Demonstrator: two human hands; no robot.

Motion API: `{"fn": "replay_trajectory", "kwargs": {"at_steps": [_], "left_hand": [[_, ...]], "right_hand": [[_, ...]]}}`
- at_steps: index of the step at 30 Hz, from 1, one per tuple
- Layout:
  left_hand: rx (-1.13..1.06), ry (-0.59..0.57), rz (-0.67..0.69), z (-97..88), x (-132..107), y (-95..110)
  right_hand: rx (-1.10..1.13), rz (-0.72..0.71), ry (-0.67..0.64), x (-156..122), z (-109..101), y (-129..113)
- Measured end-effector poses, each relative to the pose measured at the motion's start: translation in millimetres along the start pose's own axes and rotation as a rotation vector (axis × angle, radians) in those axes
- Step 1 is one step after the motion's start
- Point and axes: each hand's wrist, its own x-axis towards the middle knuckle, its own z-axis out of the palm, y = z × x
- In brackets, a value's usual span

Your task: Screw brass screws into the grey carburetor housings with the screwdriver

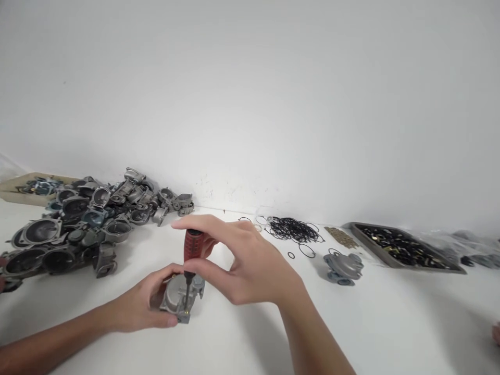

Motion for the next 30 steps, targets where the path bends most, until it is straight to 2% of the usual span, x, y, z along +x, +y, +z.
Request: {"fn": "replay_trajectory", "kwargs": {"at_steps": [7,11,30], "left_hand": [[-0.015,0.043,-0.074,3.2,2.2,11.1],[-0.024,0.033,-0.065,2.6,1.9,9.7],[-0.023,0.030,-0.063,0.5,-1.0,10.4]], "right_hand": [[0.020,0.007,-0.020,-5.6,-0.2,0.4],[0.053,0.007,0.008,-8.0,-0.4,2.5],[0.044,0.029,-0.025,-2.3,8.7,6.5]]}}
